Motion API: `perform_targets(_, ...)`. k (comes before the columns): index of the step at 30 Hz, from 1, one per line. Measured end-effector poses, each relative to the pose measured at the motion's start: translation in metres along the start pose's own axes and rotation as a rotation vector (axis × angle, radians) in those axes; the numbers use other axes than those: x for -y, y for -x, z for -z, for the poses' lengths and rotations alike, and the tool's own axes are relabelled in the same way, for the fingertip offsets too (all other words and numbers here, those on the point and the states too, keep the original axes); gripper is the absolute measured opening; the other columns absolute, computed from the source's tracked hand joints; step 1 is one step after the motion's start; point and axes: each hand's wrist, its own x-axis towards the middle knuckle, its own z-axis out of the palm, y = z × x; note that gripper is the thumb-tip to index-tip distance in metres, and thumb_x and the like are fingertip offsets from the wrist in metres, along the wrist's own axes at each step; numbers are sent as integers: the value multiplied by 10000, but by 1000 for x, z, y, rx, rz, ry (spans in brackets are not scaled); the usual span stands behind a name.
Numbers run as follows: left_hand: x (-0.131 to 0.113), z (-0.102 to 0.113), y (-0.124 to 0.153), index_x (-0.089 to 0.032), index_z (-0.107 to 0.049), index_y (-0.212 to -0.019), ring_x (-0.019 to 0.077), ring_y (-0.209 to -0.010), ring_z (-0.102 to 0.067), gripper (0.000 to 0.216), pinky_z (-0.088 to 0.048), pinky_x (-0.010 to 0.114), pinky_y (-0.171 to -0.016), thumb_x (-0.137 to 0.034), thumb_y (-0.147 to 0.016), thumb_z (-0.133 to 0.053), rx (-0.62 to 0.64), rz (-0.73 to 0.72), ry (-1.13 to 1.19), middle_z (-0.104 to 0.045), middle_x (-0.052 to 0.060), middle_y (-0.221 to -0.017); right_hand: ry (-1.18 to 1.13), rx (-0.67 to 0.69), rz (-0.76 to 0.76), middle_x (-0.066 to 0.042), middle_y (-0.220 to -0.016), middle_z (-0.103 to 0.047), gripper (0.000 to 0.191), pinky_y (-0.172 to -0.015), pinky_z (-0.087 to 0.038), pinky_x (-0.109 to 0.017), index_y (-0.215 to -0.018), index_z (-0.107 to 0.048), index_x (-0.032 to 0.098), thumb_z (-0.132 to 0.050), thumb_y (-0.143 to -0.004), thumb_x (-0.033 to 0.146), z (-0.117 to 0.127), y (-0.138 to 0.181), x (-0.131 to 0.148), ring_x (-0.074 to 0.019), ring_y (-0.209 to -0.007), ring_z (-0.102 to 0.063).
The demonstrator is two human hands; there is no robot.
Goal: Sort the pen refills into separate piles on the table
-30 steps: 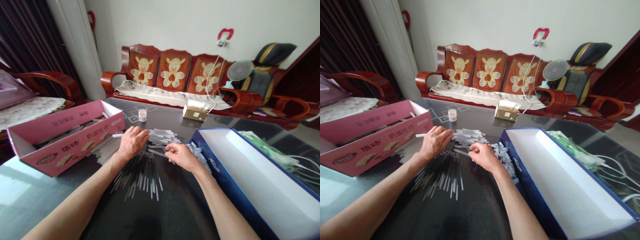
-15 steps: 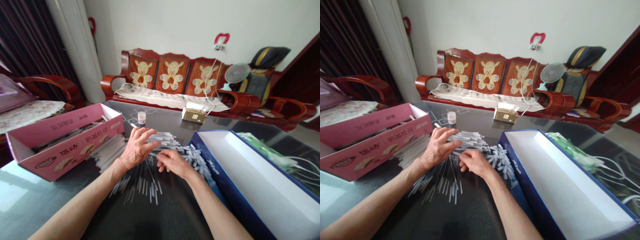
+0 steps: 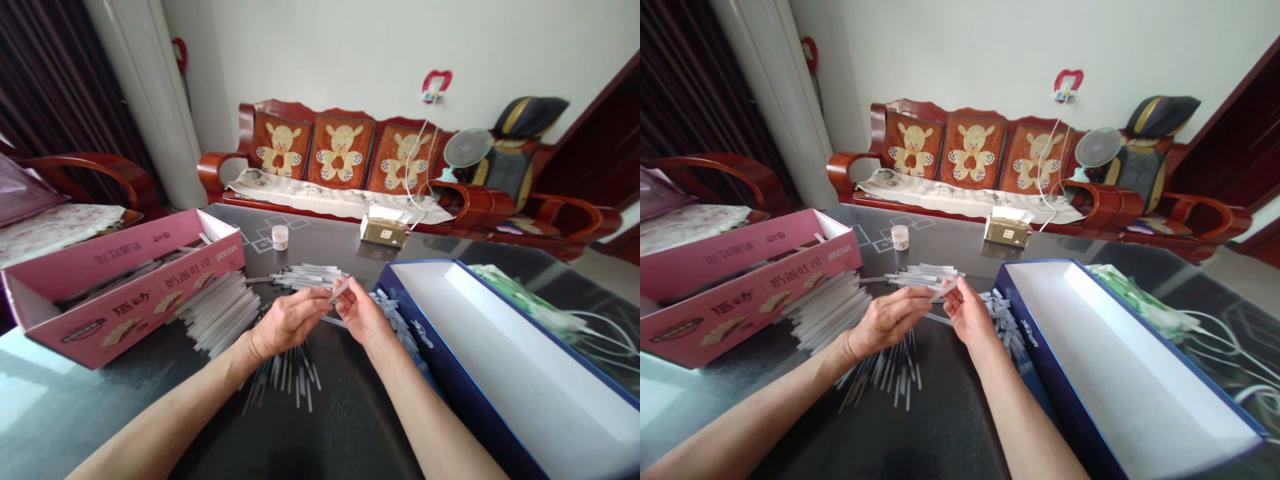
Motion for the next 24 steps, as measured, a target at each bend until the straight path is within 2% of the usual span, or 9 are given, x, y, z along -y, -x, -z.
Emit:
perform_targets(2,11,-3,3,-177,-580,-1060,134,-991,-634,189,-529,261,-875,-160,-924,-448,-109,102,-76,-663,80,-1057,-30,-47,16,-33,-838,-747,202,-457,-503,-200,-846,-639,204,-733,-729,339,1,-1,1,-146,-667,-694)
perform_targets(4,20,-3,7,-171,-594,-1042,138,-907,-645,183,-532,258,-818,-162,-916,-462,-135,181,-247,-680,68,-970,-32,-50,53,-24,-842,-743,235,-474,-504,-190,-830,-632,206,-771,-684,327,-1,0,1,-140,-685,-694)
perform_targets(7,24,-2,8,-173,-605,-1059,159,-806,-626,197,-511,274,-732,-212,-907,-486,-41,200,-534,-680,65,-882,25,-50,128,2,-796,-724,285,-503,-501,-189,-832,-634,211,-799,-636,337,-8,6,-5,-140,-702,-687)
perform_targets(9,20,-2,7,-185,-619,-1010,159,-749,-608,182,-481,258,-671,-272,-910,-494,30,199,-643,-663,50,-799,80,-47,161,7,-786,-711,301,-518,-497,-202,-837,-643,210,-800,-627,358,-15,11,-12,-146,-711,-677)
perform_targets(12,8,-5,4,-187,-615,-839,133,-656,-590,237,-412,219,-558,-355,-925,-473,60,265,-683,-620,26,-702,123,-5,195,-3,-860,-709,300,-576,-511,-237,-847,-655,207,-783,-641,383,-24,19,-23,-158,-758,-661)
perform_targets(15,1,-10,3,-185,-581,-735,122,-602,-578,302,-361,219,-504,-385,-927,-460,25,325,-683,-600,21,-674,104,69,177,-10,-875,-710,247,-656,-526,-280,-820,-656,203,-741,-689,395,-30,23,-30,-162,-776,-651)
perform_targets(20,0,-12,4,-190,-587,-742,126,-560,-559,284,-357,237,-517,-346,-932,-444,17,271,-697,-592,23,-646,20,97,134,-7,-851,-720,195,-689,-523,-287,-786,-662,206,-723,-709,374,-32,25,-34,-154,-758,-657)
perform_targets(24,-2,-11,3,-187,-603,-763,130,-544,-569,293,-347,234,-498,-309,-944,-408,46,252,-617,-610,22,-618,-6,88,140,-18,-850,-733,209,-725,-539,-325,-815,-663,206,-731,-697,365,-33,26,-37,-173,-766,-670)
